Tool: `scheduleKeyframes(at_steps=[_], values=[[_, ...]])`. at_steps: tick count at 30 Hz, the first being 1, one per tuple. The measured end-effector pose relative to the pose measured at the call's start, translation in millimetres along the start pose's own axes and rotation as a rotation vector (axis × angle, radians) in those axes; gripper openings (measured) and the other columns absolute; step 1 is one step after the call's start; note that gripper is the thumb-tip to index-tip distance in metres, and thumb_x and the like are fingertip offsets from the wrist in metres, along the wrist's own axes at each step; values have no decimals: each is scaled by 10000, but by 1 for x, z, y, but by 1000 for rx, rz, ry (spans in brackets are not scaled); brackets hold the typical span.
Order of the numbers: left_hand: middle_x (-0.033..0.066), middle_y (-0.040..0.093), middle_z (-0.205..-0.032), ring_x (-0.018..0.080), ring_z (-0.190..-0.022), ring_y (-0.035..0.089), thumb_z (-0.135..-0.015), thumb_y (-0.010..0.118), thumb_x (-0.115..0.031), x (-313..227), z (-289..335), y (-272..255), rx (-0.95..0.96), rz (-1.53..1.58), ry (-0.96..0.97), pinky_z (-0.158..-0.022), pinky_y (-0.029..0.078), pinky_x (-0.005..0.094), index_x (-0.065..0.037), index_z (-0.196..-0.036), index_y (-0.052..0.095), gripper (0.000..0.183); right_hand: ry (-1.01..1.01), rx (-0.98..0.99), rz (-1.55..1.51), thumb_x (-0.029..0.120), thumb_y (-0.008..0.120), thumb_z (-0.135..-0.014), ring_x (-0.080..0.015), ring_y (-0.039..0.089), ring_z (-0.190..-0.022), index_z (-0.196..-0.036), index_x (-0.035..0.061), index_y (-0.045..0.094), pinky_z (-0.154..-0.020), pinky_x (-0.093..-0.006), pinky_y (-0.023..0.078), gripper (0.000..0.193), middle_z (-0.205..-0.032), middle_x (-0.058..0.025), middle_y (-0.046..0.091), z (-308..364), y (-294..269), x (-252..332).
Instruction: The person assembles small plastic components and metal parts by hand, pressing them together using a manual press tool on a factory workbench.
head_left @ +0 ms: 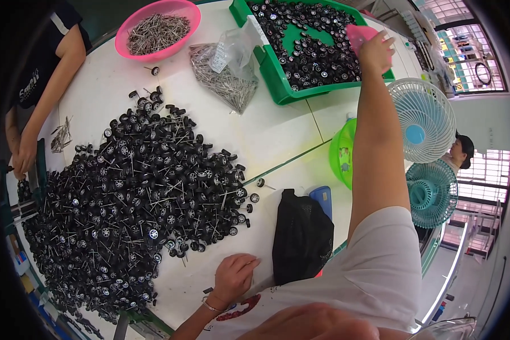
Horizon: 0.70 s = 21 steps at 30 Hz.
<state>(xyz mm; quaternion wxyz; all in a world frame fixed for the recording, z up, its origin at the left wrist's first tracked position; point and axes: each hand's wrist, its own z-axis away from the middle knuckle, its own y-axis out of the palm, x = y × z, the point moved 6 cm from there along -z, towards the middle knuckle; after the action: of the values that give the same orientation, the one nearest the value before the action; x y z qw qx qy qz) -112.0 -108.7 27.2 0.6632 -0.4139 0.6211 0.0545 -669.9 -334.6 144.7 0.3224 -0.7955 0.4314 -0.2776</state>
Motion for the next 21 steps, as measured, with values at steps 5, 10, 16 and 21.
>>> scheduleKeyframes(at_steps=[5,10,16,21], values=[[39,650,-964,218,-907,622,-729,633,15,1,-1,2,-29,23,34,-777,489,335,-57,-952,693,242,-278,150,315,213,594,-840,-495,472,-1195,-1463,26,241,-944,-494,467,741,-1374,-300,397,15,23,-10],[32,648,-948,215,-890,618,-728,636,23,-1,1,-2,-50,16,38,-756,484,335,-61,-932,690,228,-191,273,142,194,606,-802,-471,537,-1061,-1418,-16,312,-901,-525,495,714,-1261,-270,440,41,-9,9],[32,644,-929,217,-879,613,-729,634,29,-4,1,-2,-64,-2,65,-738,472,335,-64,-918,686,217,-139,355,-105,138,636,-768,-482,507,-1097,-1417,-1,237,-884,-530,502,774,-1295,-270,390,65,-38,31],[28,645,-925,217,-870,613,-727,635,30,-6,-1,0,-53,-21,49,-729,468,336,-66,-912,689,216,-264,292,-122,115,645,-765,-458,488,-1134,-1426,11,235,-873,-510,510,785,-1303,-226,387,78,-52,49]])
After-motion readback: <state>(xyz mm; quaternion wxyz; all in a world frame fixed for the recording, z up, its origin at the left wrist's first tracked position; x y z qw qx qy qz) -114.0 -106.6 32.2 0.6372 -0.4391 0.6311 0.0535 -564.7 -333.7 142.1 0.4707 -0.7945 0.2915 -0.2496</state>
